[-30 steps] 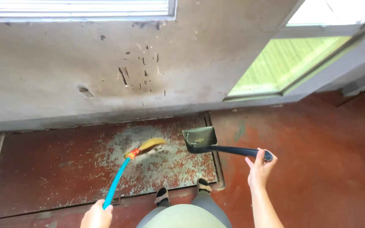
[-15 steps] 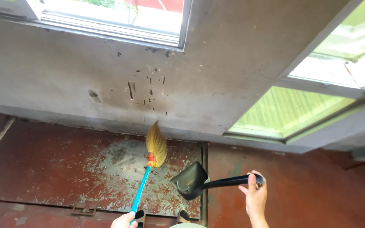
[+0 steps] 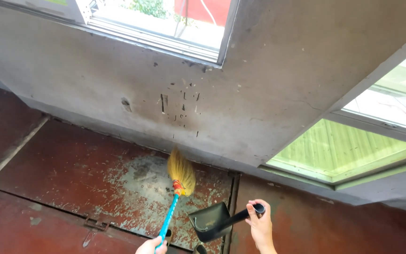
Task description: Sweeping the gym floor using a broom and a dustpan.
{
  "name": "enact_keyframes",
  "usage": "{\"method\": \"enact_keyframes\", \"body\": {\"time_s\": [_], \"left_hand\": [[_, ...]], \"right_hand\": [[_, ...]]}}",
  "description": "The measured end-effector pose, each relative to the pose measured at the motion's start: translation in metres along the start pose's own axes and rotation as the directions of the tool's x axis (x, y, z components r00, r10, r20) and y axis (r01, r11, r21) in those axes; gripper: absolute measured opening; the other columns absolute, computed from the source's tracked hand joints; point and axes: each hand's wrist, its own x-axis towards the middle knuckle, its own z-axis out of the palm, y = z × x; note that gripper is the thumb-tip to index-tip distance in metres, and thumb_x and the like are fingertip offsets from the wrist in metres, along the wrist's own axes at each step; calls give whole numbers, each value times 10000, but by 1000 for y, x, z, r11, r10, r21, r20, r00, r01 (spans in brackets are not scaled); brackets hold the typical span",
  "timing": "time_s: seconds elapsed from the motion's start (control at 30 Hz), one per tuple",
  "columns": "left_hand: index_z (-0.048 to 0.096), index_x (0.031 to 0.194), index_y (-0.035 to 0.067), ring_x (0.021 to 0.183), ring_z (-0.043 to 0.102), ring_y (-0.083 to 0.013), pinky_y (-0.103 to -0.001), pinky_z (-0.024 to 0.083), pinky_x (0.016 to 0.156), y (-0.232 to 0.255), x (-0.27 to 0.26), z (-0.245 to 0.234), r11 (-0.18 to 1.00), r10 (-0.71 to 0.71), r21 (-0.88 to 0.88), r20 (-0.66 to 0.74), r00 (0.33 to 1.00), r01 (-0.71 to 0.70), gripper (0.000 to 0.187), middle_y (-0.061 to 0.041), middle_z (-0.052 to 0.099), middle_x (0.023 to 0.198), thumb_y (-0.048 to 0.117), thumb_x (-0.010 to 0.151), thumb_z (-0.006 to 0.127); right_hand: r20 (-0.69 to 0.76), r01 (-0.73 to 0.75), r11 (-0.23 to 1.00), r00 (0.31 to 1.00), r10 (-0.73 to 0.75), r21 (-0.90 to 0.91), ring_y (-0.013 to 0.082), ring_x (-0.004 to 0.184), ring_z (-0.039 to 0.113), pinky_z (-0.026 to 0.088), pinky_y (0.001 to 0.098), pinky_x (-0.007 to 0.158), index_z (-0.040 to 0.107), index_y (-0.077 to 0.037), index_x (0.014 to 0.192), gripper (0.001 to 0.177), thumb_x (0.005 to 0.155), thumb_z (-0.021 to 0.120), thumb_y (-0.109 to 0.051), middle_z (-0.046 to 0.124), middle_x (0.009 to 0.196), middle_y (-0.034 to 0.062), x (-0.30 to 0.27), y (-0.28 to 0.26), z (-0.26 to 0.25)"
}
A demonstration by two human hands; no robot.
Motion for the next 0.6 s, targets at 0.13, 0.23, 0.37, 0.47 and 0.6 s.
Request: {"method": "enact_keyframes", "body": {"time_s": [0.13, 0.23, 0.37, 0.47, 0.6], "left_hand": [[489, 1037, 36, 483, 344, -118, -253, 287, 373, 21, -95, 111, 938, -160, -308, 14, 987, 157, 252, -57, 490, 722, 282, 1088, 497], [513, 1028, 34, 597, 454, -157, -255, 389, 454, 34, -149, 166, 952, -11, -306, -71, 997, -11, 129, -103, 523, 740, 156, 1057, 541], [514, 1012, -2, 576, 464, -162, -265, 379, 444, 62, -181, 200, 984, 18, -173, -128, 992, -40, 85, -115, 557, 750, 83, 1018, 517], [484, 986, 46, 529, 413, -140, -249, 320, 405, 73, -178, 198, 988, 12, -153, -146, 989, -35, 14, -87, 519, 696, 58, 979, 484], [465, 947, 104, 508, 387, -110, -243, 282, 396, 81, -164, 178, 975, -27, -221, -119, 992, 0, 58, -29, 464, 648, 61, 965, 501]], "right_hand": [[64, 56, 998, 996, -55, -15, 217, 951, 655, 592, 384, 791, 605, -71, 1321, 487, 875, 731, -221, 687, 1176, 64, -2, -2, 15], [97, 104, 994, 990, -99, -44, 181, 879, 666, 570, 329, 714, 632, -81, 1188, 326, 892, 754, -139, 721, 1127, 60, -12, -6, 26], [96, 108, 987, 991, -97, -120, 160, 852, 677, 602, 309, 732, 631, -79, 1111, 255, 893, 760, -110, 716, 1035, 61, -22, -19, 40], [49, 146, 964, 989, -139, -223, 152, 879, 677, 570, 290, 797, 644, -83, 1055, 228, 871, 775, -113, 728, 1017, 45, -32, -27, 47], [25, 213, 946, 977, -213, -244, 163, 936, 665, 534, 292, 883, 526, -81, 879, 249, 853, 774, -85, 736, 1069, 23, -32, -11, 52]]}}
